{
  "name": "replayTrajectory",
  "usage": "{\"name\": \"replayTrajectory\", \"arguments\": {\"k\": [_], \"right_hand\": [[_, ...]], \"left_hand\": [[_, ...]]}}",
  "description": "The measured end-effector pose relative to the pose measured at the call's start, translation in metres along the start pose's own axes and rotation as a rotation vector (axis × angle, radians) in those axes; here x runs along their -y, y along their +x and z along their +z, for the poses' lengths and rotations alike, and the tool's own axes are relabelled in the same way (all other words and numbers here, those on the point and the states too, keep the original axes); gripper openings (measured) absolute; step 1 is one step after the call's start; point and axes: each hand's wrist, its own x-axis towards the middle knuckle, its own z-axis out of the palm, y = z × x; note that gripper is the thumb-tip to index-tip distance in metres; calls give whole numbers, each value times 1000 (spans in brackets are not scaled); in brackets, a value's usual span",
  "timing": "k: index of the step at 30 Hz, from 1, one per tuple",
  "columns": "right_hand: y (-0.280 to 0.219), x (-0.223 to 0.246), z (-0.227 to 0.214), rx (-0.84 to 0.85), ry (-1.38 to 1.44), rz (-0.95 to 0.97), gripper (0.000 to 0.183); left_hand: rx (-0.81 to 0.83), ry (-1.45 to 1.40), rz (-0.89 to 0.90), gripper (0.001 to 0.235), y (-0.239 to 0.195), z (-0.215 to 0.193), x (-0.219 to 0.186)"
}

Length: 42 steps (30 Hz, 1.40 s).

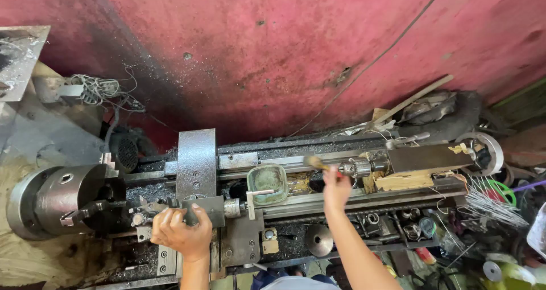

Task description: Operating a manual lathe to machine a metal component while using a brush to clear away metal shavings.

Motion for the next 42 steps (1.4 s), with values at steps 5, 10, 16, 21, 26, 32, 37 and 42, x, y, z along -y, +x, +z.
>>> {"name": "replayTrajectory", "arguments": {"k": [5, 10, 16, 21, 26, 32, 37, 42], "right_hand": [[75, -67, -36, -237, -150, -250, 12], [69, -67, -42, -288, -376, -537, 15], [53, -66, -27, -107, -699, -504, 48], [30, -64, -9, 261, -611, -709, 45], [7, -26, 11, 392, -323, -349, 38], [4, -17, 11, 345, -13, 46, 36], [0, -20, -27, 111, -41, 4, 39], [-5, -47, -47, -52, -419, -377, 34]], "left_hand": [[22, 1, -12, 23, -8, 3, 6], [15, -8, -22, 25, -6, 2, 3], [22, -10, -21, 25, -8, 4, 5], [23, -8, -25, 25, -8, 3, 4], [26, 5, -21, 26, -8, 2, 3], [17, 12, -21, 26, -9, 5, 4], [27, 10, -20, 26, -6, 4, 4], [26, -7, -22, 28, -5, 2, 2]]}}
